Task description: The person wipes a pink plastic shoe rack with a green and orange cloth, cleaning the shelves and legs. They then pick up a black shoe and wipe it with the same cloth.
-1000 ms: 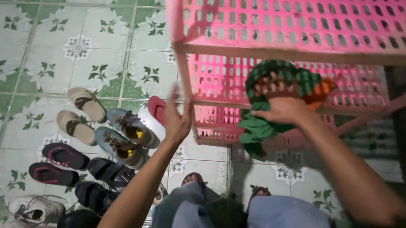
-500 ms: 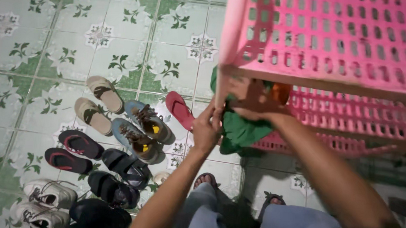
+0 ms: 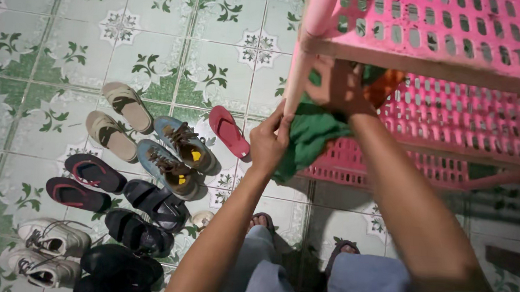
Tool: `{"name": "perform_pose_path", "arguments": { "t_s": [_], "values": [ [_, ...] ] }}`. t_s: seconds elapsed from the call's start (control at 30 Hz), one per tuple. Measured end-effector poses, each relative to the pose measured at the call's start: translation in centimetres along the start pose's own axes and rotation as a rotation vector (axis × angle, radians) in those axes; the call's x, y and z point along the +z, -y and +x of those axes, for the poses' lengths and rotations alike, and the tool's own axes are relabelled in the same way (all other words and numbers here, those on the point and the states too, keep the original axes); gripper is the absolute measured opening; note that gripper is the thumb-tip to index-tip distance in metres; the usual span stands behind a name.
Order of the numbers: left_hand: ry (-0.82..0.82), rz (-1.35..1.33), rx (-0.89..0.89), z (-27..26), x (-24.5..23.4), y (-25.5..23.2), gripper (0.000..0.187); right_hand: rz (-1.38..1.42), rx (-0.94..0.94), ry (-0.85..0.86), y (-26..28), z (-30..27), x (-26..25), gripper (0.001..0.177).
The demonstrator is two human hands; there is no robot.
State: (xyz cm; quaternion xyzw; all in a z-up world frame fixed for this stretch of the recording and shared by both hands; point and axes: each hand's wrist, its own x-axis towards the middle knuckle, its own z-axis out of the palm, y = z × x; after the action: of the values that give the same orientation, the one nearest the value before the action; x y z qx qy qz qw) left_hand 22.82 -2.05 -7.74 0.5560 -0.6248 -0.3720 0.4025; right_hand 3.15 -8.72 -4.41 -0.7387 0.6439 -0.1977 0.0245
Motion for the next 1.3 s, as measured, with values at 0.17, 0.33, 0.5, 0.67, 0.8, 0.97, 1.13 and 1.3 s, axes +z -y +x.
{"name": "perform_pose_path", "arguments": {
  "t_s": [0.17, 0.33, 0.5, 0.67, 0.8, 0.97, 1.13, 1.3],
  "values": [
    [-0.008, -0.102, 0.101, 0.3, -0.2, -0.6, 0.037, 0.15, -0.057, 0.127, 0.5, -6.6, -2.0, 0.037],
    [0.025, -0.084, 0.047, 1.6, -0.2, -1.9, 0.039, 0.036, -0.195, 0.051, 3.0, -14.8, -3.8, 0.027],
    [-0.008, -0.009, -0.005, 4.7, 1.6, -2.6, 0.041, 0.222, -0.156, 0.143, 1.7, -20.2, -1.7, 0.027],
    [-0.097, -0.112, 0.184, 6.8, 3.9, -1.3, 0.039, 0.261, 0.097, -0.181, -4.9, -18.6, 1.1, 0.022],
    [-0.108, -0.175, 0.087, 7.5, 5.9, -1.0, 0.037, 0.133, 0.186, 0.093, -4.6, -13.4, 4.4, 0.056],
    [-0.078, -0.227, 0.095, 8.3, 6.6, -0.1, 0.04, -0.078, 0.28, 0.585, -2.0, -9.4, 6.9, 0.076],
    [-0.001, -0.357, 0.024, 9.4, 7.9, 2.4, 0.052, 0.157, 0.209, 0.375, -3.3, -9.5, 9.8, 0.074],
    [0.02, -0.318, 0.144, 10.7, 10.4, 6.6, 0.065, 0.116, -0.004, 0.344, -7.1, -9.8, 16.5, 0.05]
  ]
}}
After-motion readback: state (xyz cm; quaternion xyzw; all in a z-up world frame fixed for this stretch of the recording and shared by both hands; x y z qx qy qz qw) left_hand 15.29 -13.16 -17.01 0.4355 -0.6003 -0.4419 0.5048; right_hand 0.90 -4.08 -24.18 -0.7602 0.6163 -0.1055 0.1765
